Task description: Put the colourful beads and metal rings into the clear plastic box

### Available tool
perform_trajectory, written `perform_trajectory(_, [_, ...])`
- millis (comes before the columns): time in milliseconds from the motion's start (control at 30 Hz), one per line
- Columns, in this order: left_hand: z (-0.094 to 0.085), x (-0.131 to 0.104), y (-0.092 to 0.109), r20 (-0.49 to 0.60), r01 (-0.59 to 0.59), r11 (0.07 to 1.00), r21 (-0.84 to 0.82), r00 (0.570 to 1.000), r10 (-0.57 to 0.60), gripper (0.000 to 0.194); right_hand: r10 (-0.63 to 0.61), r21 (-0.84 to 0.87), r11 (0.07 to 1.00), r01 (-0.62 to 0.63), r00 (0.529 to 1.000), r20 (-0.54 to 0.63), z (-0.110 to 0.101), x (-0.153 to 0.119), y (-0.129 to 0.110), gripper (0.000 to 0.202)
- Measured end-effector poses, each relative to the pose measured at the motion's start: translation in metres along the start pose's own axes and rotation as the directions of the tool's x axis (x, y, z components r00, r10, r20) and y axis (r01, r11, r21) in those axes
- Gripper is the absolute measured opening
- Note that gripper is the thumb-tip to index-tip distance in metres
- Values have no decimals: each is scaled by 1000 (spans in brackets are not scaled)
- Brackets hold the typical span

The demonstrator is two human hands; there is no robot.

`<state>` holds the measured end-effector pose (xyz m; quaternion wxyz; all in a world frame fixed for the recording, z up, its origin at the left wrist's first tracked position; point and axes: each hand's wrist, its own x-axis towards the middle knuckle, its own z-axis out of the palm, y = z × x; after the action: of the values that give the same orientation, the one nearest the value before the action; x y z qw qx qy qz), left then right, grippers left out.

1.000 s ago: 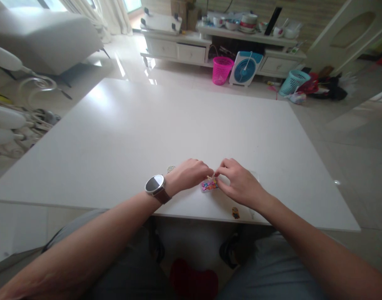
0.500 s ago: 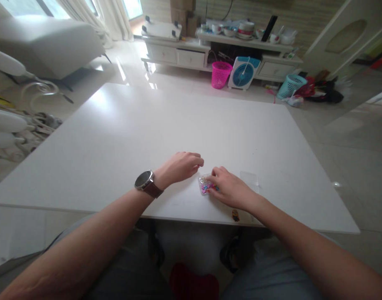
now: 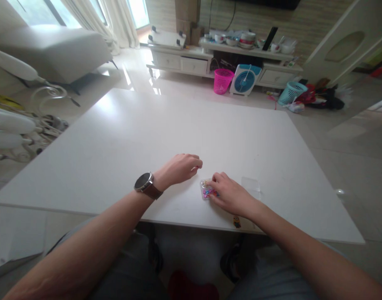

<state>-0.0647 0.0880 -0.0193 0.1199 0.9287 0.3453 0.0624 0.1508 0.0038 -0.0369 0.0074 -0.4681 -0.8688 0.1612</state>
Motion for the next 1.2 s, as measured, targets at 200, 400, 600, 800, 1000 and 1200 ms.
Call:
perform_trajectory(200, [-5, -2, -17, -21, 55, 998, -30, 998, -56, 23, 2, -8, 1000, -3, 1000, -21, -4, 1, -1, 18])
perform_trajectory(400, [-7, -11, -45, 200, 272, 961, -52, 946, -257, 14, 6, 14, 1000, -6, 1000, -24, -4, -4, -2, 22])
perform_trajectory(600, [0, -15, -51, 377, 395, 919, 14, 849, -371, 20, -20, 72, 997, 25, 998, -62, -8, -6, -3, 22])
perform_trajectory(800, [4, -10, -45, 427, 437, 895, 91, 795, -432, 18, -36, 85, 996, 40, 998, -57, -10, -5, -4, 16])
perform_trajectory(1000, [4, -7, -49, 497, 430, 900, 76, 766, -408, 22, -44, 87, 995, 48, 998, -50, -10, -6, -3, 15])
perform_trajectory(1200, [-5, -11, -54, 541, 434, 901, 24, 752, -376, 18, -47, 64, 997, 50, 998, -49, -8, -10, -2, 15])
